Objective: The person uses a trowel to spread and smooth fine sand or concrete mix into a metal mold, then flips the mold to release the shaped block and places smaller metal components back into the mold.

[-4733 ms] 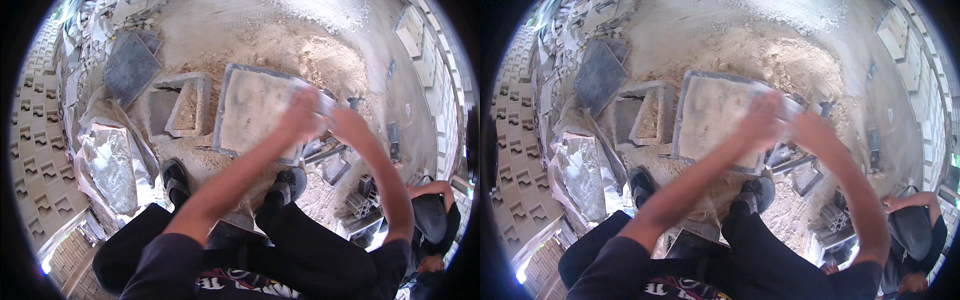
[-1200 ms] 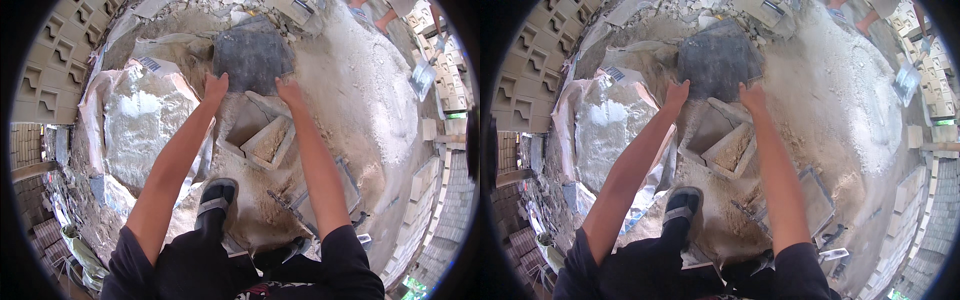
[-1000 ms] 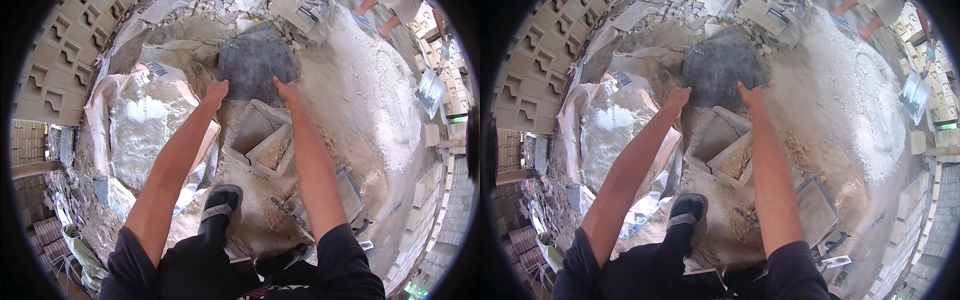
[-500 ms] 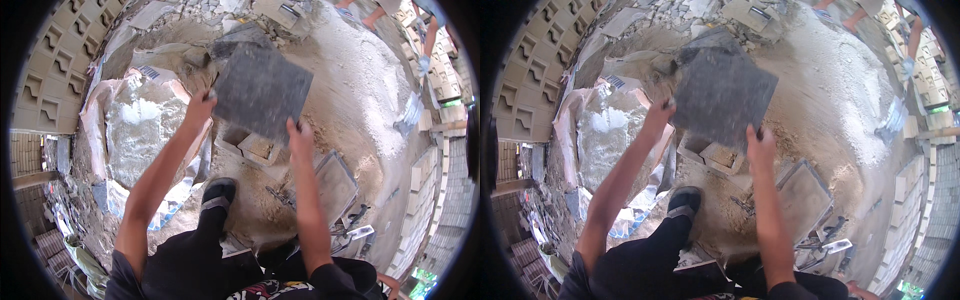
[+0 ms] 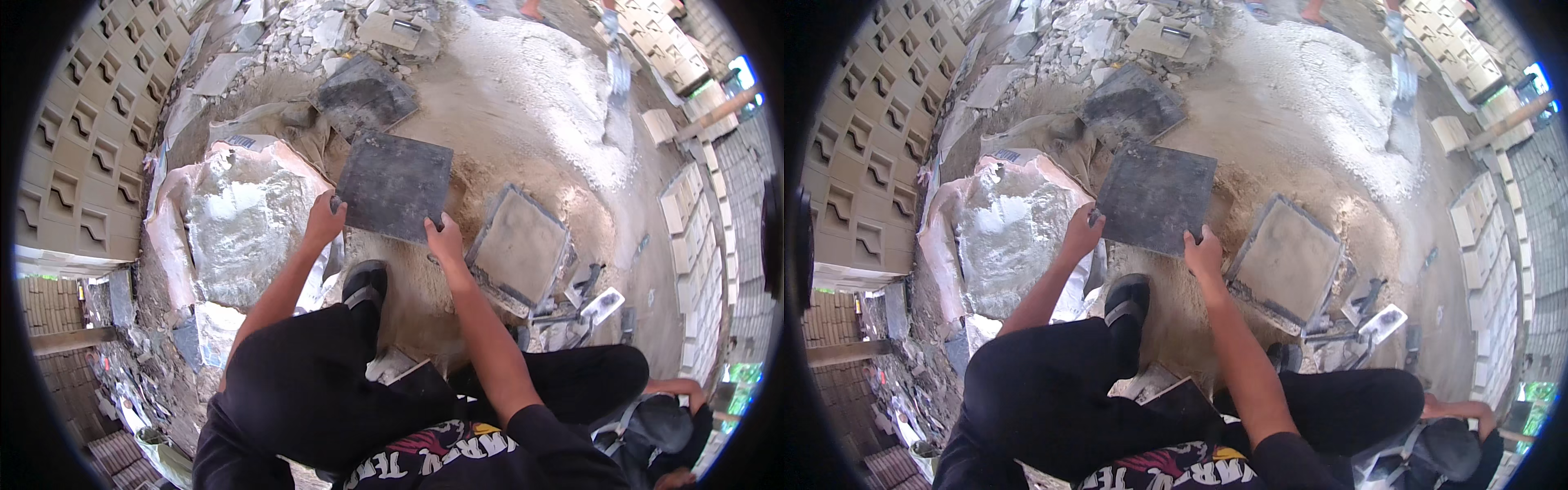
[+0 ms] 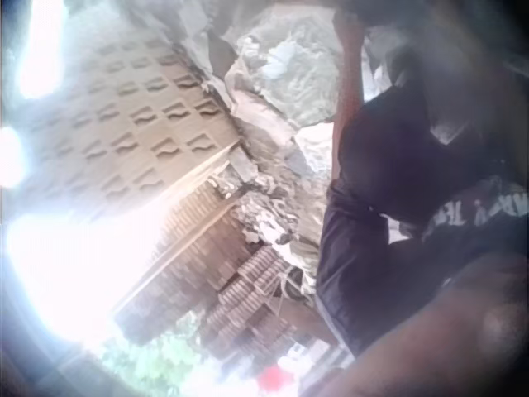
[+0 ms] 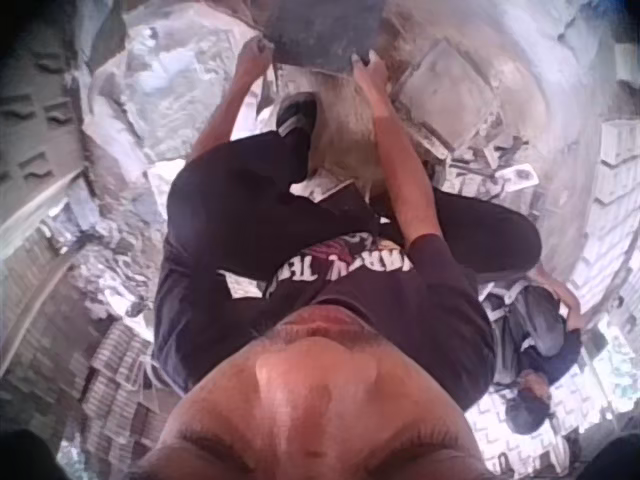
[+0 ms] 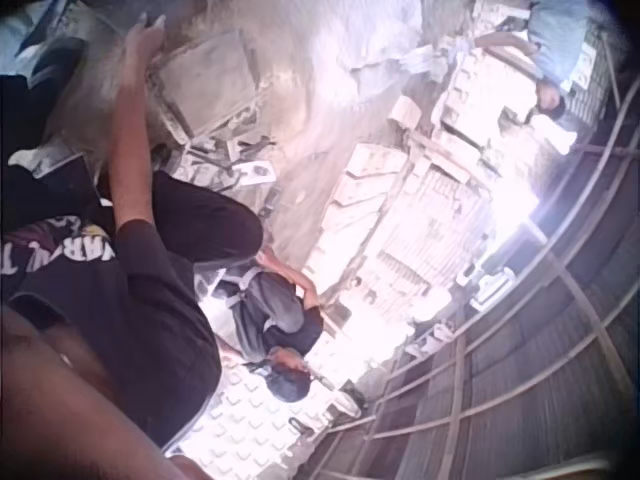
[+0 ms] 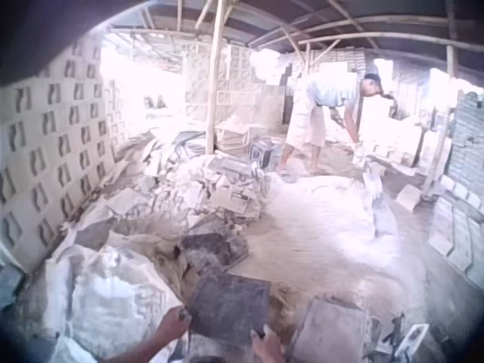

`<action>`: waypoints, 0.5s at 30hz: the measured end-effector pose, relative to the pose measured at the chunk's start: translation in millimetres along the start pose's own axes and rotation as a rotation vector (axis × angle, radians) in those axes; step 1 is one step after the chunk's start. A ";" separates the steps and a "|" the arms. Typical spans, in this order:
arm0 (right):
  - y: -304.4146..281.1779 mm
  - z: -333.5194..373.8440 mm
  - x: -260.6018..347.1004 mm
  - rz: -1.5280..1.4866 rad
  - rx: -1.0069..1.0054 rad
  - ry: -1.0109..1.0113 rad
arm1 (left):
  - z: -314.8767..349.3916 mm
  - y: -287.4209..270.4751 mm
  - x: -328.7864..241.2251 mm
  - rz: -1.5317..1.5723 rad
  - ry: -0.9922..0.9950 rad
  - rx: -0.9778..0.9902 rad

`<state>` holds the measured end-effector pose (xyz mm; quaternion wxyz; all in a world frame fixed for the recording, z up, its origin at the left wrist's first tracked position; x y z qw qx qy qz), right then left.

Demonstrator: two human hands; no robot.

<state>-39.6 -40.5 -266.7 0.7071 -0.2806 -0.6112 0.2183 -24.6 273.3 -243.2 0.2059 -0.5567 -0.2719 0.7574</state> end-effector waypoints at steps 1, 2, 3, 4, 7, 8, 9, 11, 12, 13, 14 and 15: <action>-6.5 -1.2 2.6 0.036 0.036 -0.018 | -1.9 -2.2 -5.5 -0.074 0.053 0.041; -12.7 -4.1 8.1 0.072 0.069 -0.037 | -8.2 -6.5 -8.4 -0.148 0.108 0.080; -13.2 -4.0 48.5 0.024 0.006 -0.081 | -28.7 -39.4 22.6 -0.304 0.142 0.094; -38.0 -2.0 61.5 0.031 -0.079 -0.081 | -33.0 -50.3 9.7 -0.316 0.197 0.149; -127.7 -15.6 71.3 -0.039 -0.120 -0.133 | -41.0 -78.9 -91.6 -0.464 0.474 0.489; -163.3 -15.7 71.4 -0.048 -0.183 -0.142 | -32.3 -95.1 -134.9 -0.615 0.646 0.343; -193.7 -17.3 57.8 -0.052 -0.248 -0.094 | -39.1 -101.2 -167.7 -0.678 0.564 0.452; -244.1 -20.9 3.3 -0.063 -0.324 0.048 | -35.2 -103.8 -237.3 -0.841 0.581 0.268; -252.5 -21.9 -32.0 -0.078 -0.325 0.133 | -31.8 -100.1 -263.1 -0.891 0.601 0.255; -263.8 -19.5 -75.4 -0.092 -0.391 0.168 | -28.9 -93.4 -293.2 -0.933 0.628 0.238; -279.4 -14.2 -130.6 -0.088 -0.468 0.211 | -21.4 -73.0 -319.1 -0.957 0.668 0.231; -303.3 -14.0 -152.6 -0.074 -0.554 0.227 | -9.2 -61.2 -340.4 -0.975 0.741 0.219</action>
Point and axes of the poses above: each hand's wrist, its own z-axis away from the middle knuckle, its own y-axis out of the palm, x = y × z, the point moved 8 cm from there along -z, towards the middle knuckle, and after that the axes turned 7 degrees about -y, right-handed, at the moved point
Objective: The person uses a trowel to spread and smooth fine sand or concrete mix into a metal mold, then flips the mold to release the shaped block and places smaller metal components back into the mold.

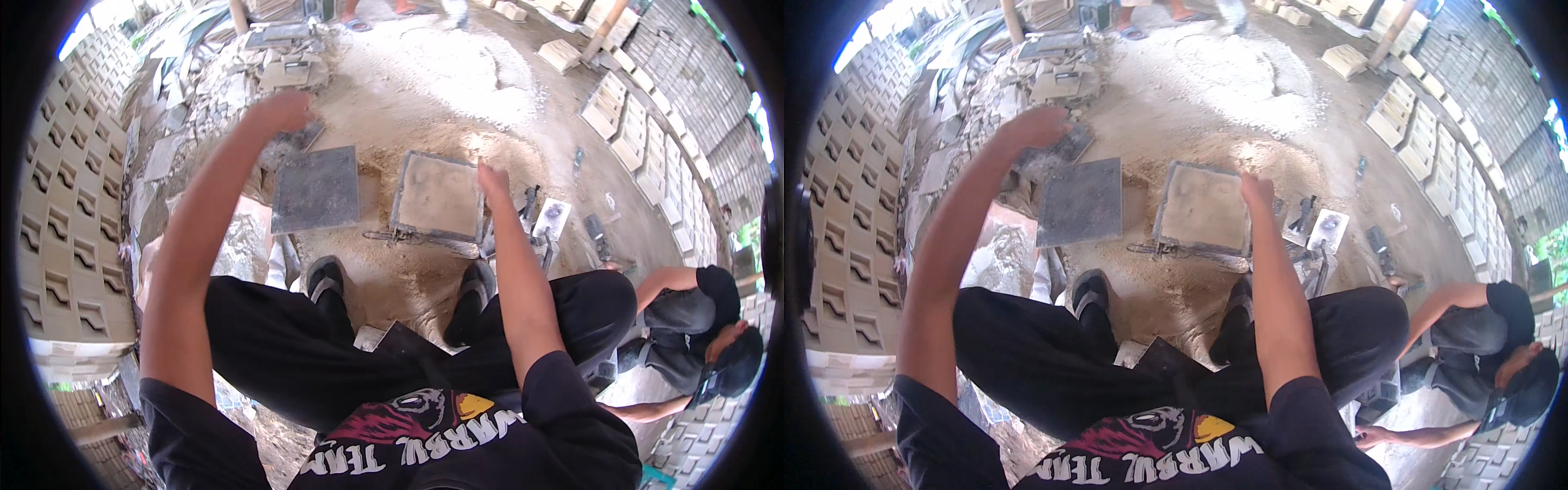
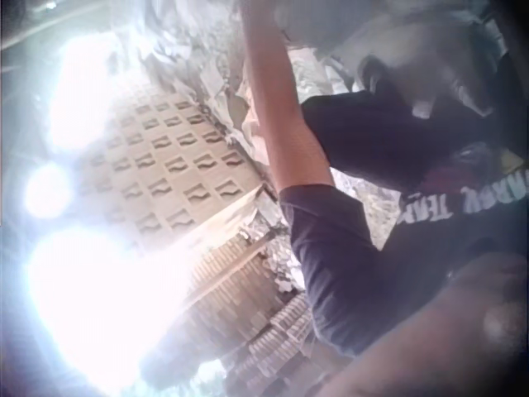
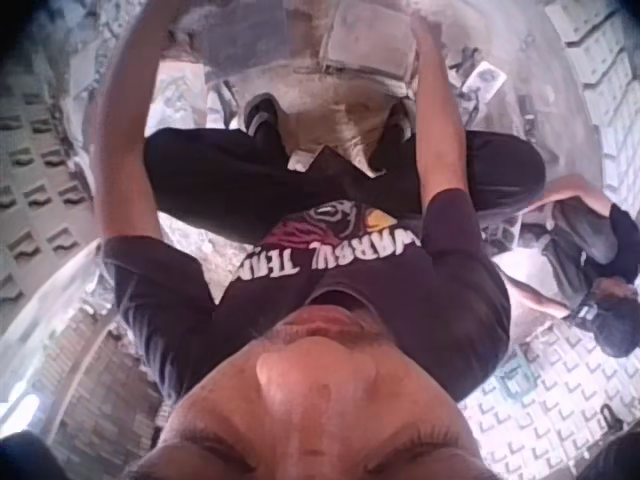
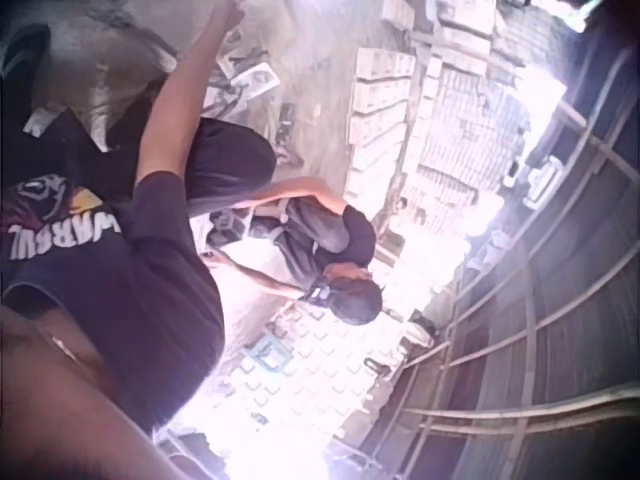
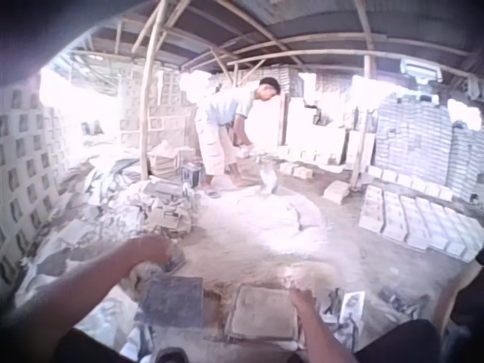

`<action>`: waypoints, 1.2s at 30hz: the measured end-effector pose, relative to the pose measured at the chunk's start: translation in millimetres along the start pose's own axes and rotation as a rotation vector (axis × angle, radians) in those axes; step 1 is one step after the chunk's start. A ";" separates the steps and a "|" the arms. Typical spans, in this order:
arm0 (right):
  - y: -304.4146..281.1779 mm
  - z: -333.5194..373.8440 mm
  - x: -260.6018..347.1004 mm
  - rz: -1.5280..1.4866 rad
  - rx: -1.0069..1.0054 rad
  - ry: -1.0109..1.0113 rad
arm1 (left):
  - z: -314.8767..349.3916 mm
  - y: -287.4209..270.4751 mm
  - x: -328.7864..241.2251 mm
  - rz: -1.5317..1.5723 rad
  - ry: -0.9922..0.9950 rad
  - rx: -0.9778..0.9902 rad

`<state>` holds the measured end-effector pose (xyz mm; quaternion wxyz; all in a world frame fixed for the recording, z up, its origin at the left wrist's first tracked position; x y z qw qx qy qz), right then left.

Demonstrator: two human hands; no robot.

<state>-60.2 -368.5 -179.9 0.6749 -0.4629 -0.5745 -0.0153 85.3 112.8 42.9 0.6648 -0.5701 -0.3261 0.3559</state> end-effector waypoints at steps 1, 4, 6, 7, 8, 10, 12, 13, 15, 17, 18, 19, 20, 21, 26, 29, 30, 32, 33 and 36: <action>-10.6 -0.1 -29.2 -0.040 -0.053 0.083 | -13.9 3.3 -30.6 -0.052 0.058 -0.009; -33.8 41.1 -106.8 0.053 -0.136 0.242 | -40.5 37.6 -119.3 0.134 0.062 0.190; -34.0 61.6 -97.7 0.376 -0.133 0.171 | -59.5 73.0 -147.2 0.361 0.054 0.047; -16.8 79.4 -85.2 0.297 -0.017 0.177 | -59.0 102.8 -143.9 0.463 -0.009 -0.012; 4.7 102.4 -53.8 0.198 0.111 0.177 | -46.3 138.6 -126.4 0.539 -0.113 -0.096; 10.4 125.7 -30.5 0.094 0.208 0.156 | -16.5 203.7 -129.0 0.613 -0.291 -0.154; -6.0 132.4 -55.1 0.089 0.189 0.156 | 12.8 245.9 -177.5 0.600 -0.306 -0.017; -7.5 134.5 -64.9 0.078 0.197 0.163 | 31.7 262.6 -194.8 0.578 -0.316 0.048; -3.1 132.8 -89.9 0.060 0.253 0.218 | 51.6 285.1 -217.7 0.529 -0.242 0.279; 13.3 129.4 -81.4 0.044 0.274 0.206 | 61.2 292.1 -212.6 0.518 -0.084 0.235; 16.7 130.1 -85.1 0.050 0.281 0.209 | 64.3 292.4 -212.7 0.477 -0.063 0.212; 17.3 132.0 -89.6 0.048 0.276 0.209 | 66.4 291.6 -218.8 0.402 -0.004 0.240; 18.7 134.0 -88.3 0.041 0.275 0.205 | 65.6 289.8 -220.2 0.324 0.050 0.264; 19.1 135.8 -87.6 0.036 0.271 0.202 | 65.9 289.3 -224.7 0.248 0.107 0.289; 15.2 143.8 -54.7 0.158 0.148 0.184 | 51.2 307.1 -209.9 0.211 -0.156 0.331; 2.7 145.5 -45.0 0.229 0.141 0.173 | 49.7 307.6 -213.7 0.205 -0.217 0.352; -0.5 144.3 -45.5 0.249 0.147 0.160 | 49.9 306.1 -214.3 0.202 -0.224 0.350; -0.7 133.7 -57.1 0.257 0.172 0.166 | 45.6 303.8 -215.9 0.179 -0.186 0.317; 1.7 128.3 -64.9 0.261 0.183 0.168 | 44.4 304.1 -217.0 0.168 -0.167 0.299; -6.1 120.2 -83.3 0.236 0.069 0.104 | 47.0 300.0 -228.7 0.244 -0.054 0.212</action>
Point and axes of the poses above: each hand's wrist, its own z-axis away from the middle knuckle, its own y-axis out of the palm, x = y × z, the point moved 8 cm from there along -z, towards the middle knuckle, and after that the axes turned 7 degrees about -y, right-handed, at the moved point
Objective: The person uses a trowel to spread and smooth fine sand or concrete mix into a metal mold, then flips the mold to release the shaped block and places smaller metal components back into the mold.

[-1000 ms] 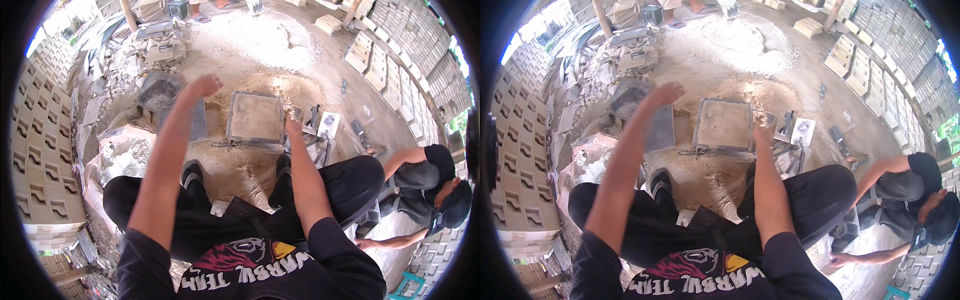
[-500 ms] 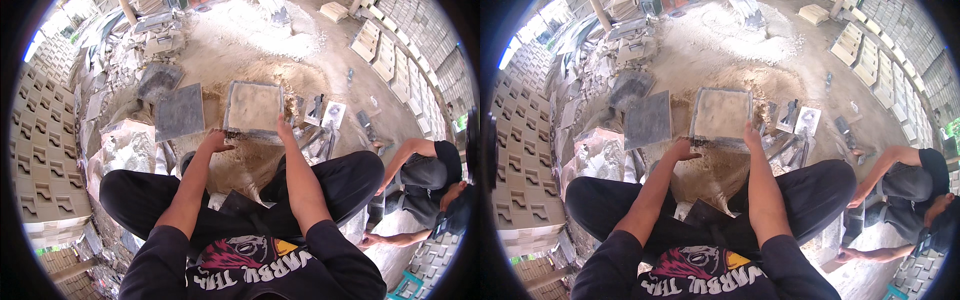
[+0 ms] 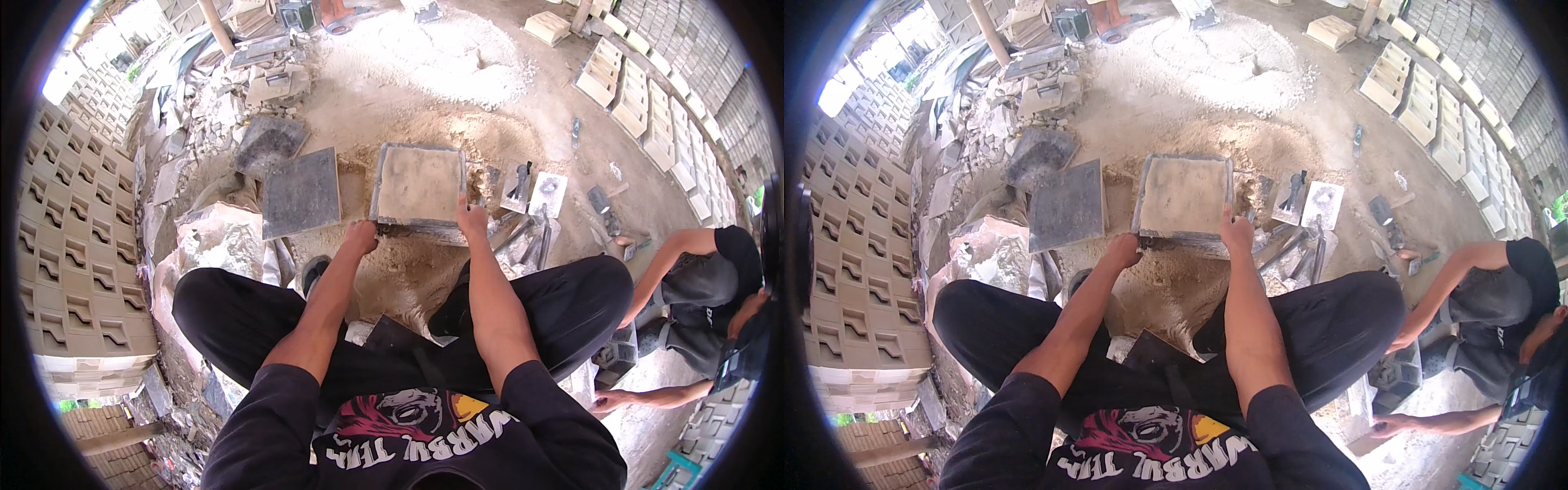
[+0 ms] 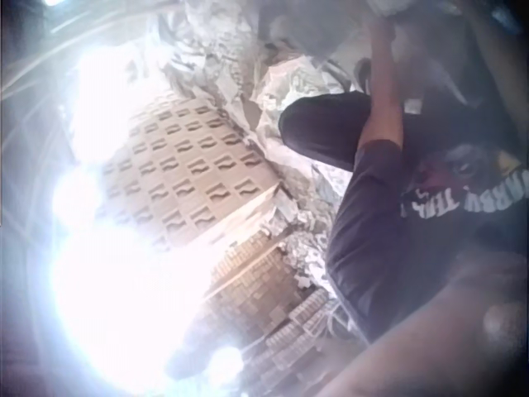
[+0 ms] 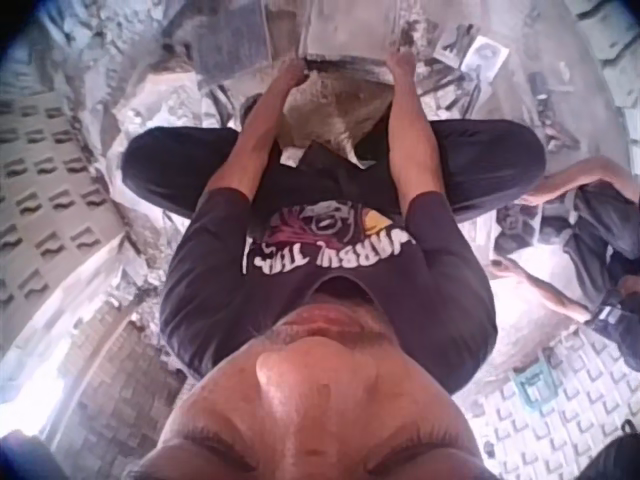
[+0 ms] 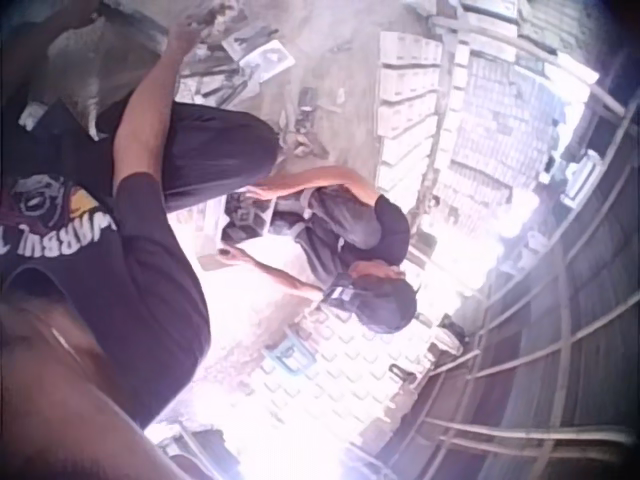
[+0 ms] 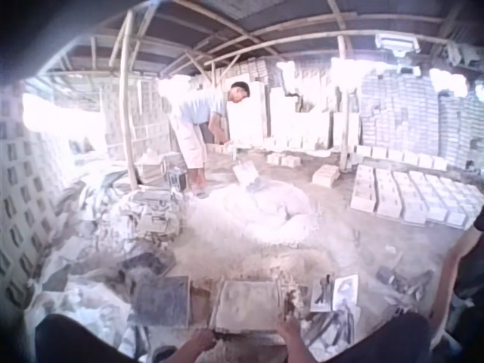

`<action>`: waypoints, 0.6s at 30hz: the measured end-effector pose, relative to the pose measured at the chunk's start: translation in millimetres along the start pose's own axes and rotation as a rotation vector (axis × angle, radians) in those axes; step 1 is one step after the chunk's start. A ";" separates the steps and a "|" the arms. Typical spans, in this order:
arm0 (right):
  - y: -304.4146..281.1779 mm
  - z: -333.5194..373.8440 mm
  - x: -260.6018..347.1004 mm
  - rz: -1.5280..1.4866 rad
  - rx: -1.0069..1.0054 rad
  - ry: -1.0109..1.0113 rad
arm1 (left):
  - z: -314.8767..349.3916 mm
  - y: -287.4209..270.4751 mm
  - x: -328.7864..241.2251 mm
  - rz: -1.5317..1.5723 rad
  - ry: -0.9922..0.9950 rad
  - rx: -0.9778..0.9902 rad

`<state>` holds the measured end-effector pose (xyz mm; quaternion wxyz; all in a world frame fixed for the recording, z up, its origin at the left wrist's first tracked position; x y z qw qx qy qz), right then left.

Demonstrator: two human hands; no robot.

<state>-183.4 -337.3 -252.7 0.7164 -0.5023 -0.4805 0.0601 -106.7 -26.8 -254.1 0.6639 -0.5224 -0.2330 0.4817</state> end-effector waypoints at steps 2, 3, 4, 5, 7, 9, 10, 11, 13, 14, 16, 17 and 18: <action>0.3 7.2 10.9 -0.078 0.056 -0.015 | 10.9 3.2 10.6 -0.004 -0.030 -0.013; 0.0 9.1 18.1 -0.115 0.084 -0.023 | 13.1 1.8 16.0 -0.005 -0.044 -0.021; -9.0 5.0 17.7 -0.143 0.047 -0.038 | 12.6 -2.5 11.1 0.038 -0.052 -0.016; -17.8 0.2 18.4 -0.170 0.010 -0.053 | 12.5 -7.0 6.6 0.081 -0.060 -0.011; -29.5 -4.5 22.5 -0.229 0.048 -0.012 | 17.1 -20.5 -1.7 0.119 -0.036 -0.028; -40.4 9.0 49.6 -0.303 0.216 0.102 | 30.6 -47.1 6.1 0.100 0.010 -0.068; -44.9 13.3 80.6 -0.383 0.242 0.119 | 26.1 -60.4 31.4 0.025 0.029 -0.046; -53.7 9.9 79.6 -0.419 0.245 0.165 | 27.3 -70.4 18.1 0.014 0.034 -0.029; -57.7 1.4 75.4 -0.523 0.251 0.243 | 34.4 -91.9 -1.3 -0.016 0.037 -0.002; -54.1 -6.5 75.4 -0.595 0.259 0.269 | 34.5 -100.3 -2.4 -0.002 0.037 -0.020; -51.5 -18.5 77.6 -0.660 0.274 0.312 | 35.3 -118.0 -4.1 0.048 0.033 -0.060; -48.2 -19.7 82.3 -0.715 0.277 0.322 | 35.9 -125.1 -4.0 0.072 0.031 -0.074; -45.2 -21.1 86.9 -0.769 0.278 0.333 | 34.2 -128.7 -0.1 0.083 0.024 -0.086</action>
Point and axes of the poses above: each hand's wrist, its own z-axis away from the middle knuckle, its own y-axis out of the palm, x = y × z, the point moved 8 cm from there along -z, towards the middle knuckle, and after that the axes turned 7 degrees about -y, right-handed, at the moved point
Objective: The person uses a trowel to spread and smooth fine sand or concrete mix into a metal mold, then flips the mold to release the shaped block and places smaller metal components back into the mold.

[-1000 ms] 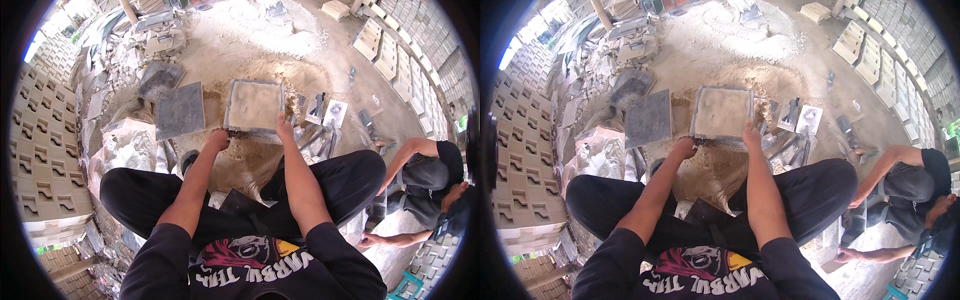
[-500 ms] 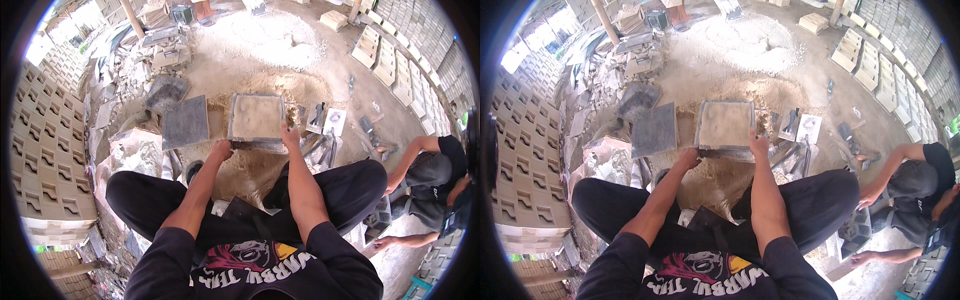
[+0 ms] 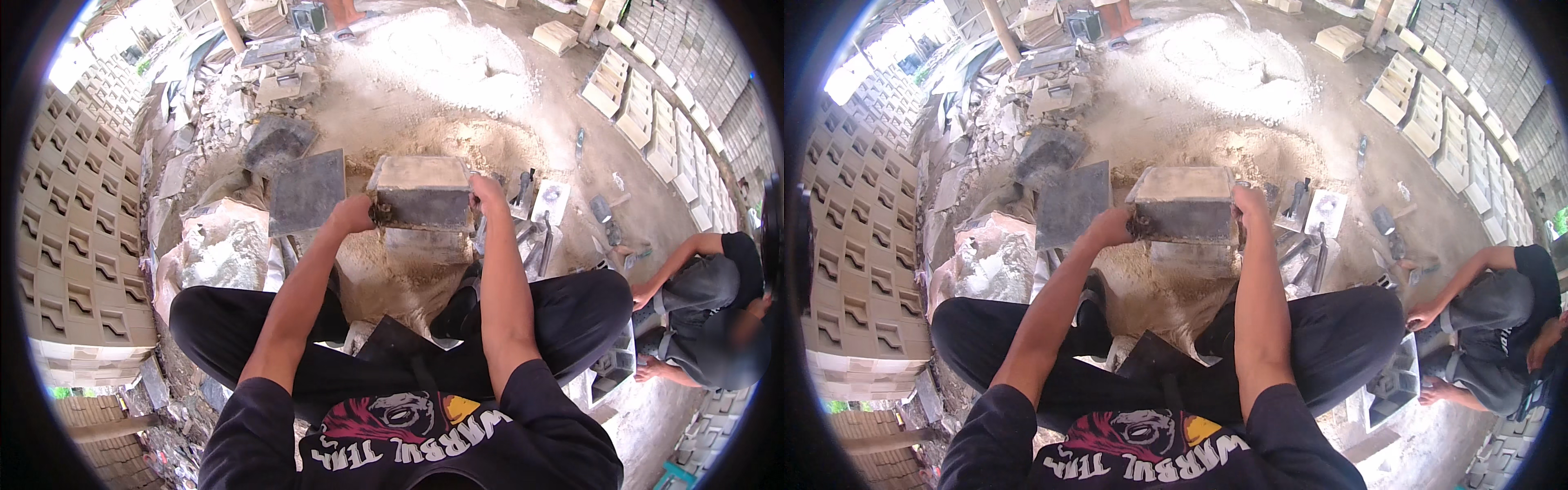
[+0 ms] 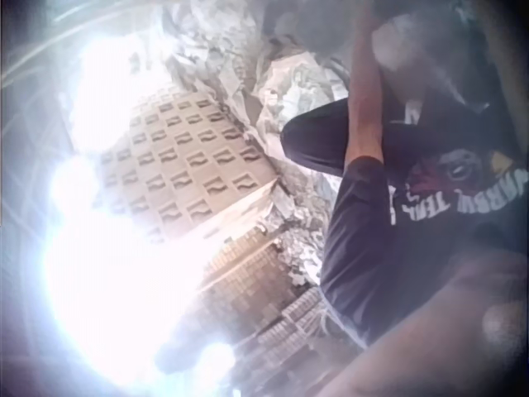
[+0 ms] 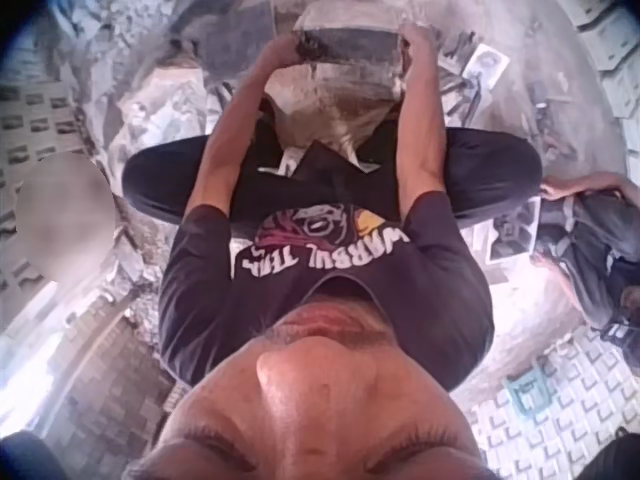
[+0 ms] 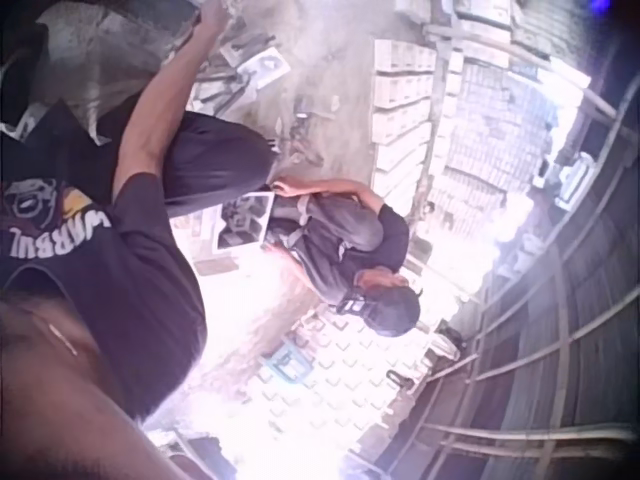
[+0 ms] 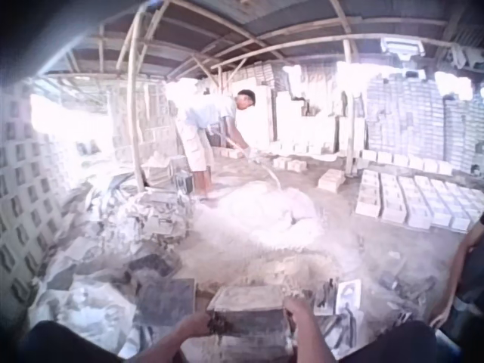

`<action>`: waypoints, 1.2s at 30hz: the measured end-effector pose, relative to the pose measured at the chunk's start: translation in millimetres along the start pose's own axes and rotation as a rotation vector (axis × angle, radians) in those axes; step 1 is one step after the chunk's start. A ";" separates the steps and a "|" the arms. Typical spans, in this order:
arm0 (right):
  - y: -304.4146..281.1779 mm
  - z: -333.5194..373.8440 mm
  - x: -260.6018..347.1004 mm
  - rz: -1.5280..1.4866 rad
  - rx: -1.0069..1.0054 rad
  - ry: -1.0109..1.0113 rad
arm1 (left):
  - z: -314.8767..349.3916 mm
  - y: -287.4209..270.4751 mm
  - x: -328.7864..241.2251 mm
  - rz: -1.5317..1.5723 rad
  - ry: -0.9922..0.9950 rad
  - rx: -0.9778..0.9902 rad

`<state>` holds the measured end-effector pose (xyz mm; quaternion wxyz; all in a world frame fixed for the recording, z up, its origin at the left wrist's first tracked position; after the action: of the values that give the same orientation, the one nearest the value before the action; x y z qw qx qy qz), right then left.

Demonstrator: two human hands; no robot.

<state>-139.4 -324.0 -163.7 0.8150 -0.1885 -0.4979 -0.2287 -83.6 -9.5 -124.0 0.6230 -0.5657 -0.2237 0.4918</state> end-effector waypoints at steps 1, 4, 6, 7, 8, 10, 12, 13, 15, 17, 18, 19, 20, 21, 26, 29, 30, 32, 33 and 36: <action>5.9 -4.4 -0.1 -0.055 0.008 0.004 | -2.0 -4.1 5.7 0.010 -0.007 -0.014; 17.5 -19.6 16.8 -0.172 0.088 0.035 | -22.4 -25.5 14.5 0.046 0.010 -0.045; 19.1 -34.7 27.6 -0.203 0.153 0.051 | -39.0 -38.6 13.0 0.073 0.011 -0.069; 16.7 -46.0 31.1 -0.188 0.194 0.055 | -48.7 -44.0 10.9 0.083 0.004 -0.088; 21.5 -50.8 40.0 -0.180 0.242 0.053 | -59.8 -51.0 13.8 0.087 -0.006 -0.115; 22.6 -59.2 70.2 0.184 0.160 -0.201 | -82.1 -59.6 28.7 0.139 -0.002 -0.151; 15.8 -67.2 108.2 0.799 0.007 -0.451 | -102.1 -71.1 29.0 0.150 0.051 -0.255; 11.4 -74.9 104.2 0.810 -0.006 -0.466 | -114.7 -70.7 27.1 0.106 0.037 -0.269; 8.7 -90.4 97.1 0.818 -0.039 -0.514 | -137.5 -82.7 21.3 0.006 0.013 -0.313; 3.2 -98.7 73.8 0.791 -0.050 -0.500 | -145.5 -84.5 25.4 -0.006 -0.033 -0.278; -5.3 -107.6 60.0 0.756 -0.075 -0.501 | -147.8 -85.3 23.5 -0.006 -0.050 -0.258; -7.7 -113.3 48.2 0.710 -0.089 -0.503 | -148.8 -87.7 25.6 -0.012 -0.048 -0.247; -13.0 -116.1 33.8 0.610 -0.030 -0.392 | -150.7 -89.0 27.8 -0.021 -0.044 -0.234; -17.8 -128.1 13.3 0.653 -0.078 -0.351 | -152.1 -90.0 30.2 -0.029 -0.043 -0.222; -43.4 -151.6 -49.7 0.967 -0.161 -0.446 | -167.3 -91.6 18.1 -0.049 0.003 -0.273; -27.8 -149.1 -40.4 0.914 -0.237 -0.533 | -183.6 -92.2 36.5 -0.076 0.004 -0.274; 8.4 -131.7 -27.3 0.889 -0.241 -0.551 | -183.0 -96.9 59.6 -0.108 -0.027 -0.274; -5.7 -149.6 -28.7 0.853 -0.282 -0.523 | -192.1 -94.7 44.9 -0.088 0.005 -0.235; -13.5 -158.3 -28.7 0.832 -0.299 -0.511 | -195.2 -94.2 39.3 -0.081 0.018 -0.216; -6.3 -168.3 -35.5 0.838 -0.309 -0.445 | -191.1 -96.8 36.3 -0.108 0.004 -0.227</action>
<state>-35.0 -412.7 -267.9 0.6736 -0.5349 -0.5015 0.0931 126.0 -58.7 -94.3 0.5809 -0.6208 -0.3069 0.4279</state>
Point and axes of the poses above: each hand's wrist, its own z-axis away from the middle knuckle, its own y-axis out of the palm, x = y × z, the point moved 8 cm from there along -z, towards the middle knuckle, and after that the axes turned 7 degrees about -y, right-handed, at the moved point
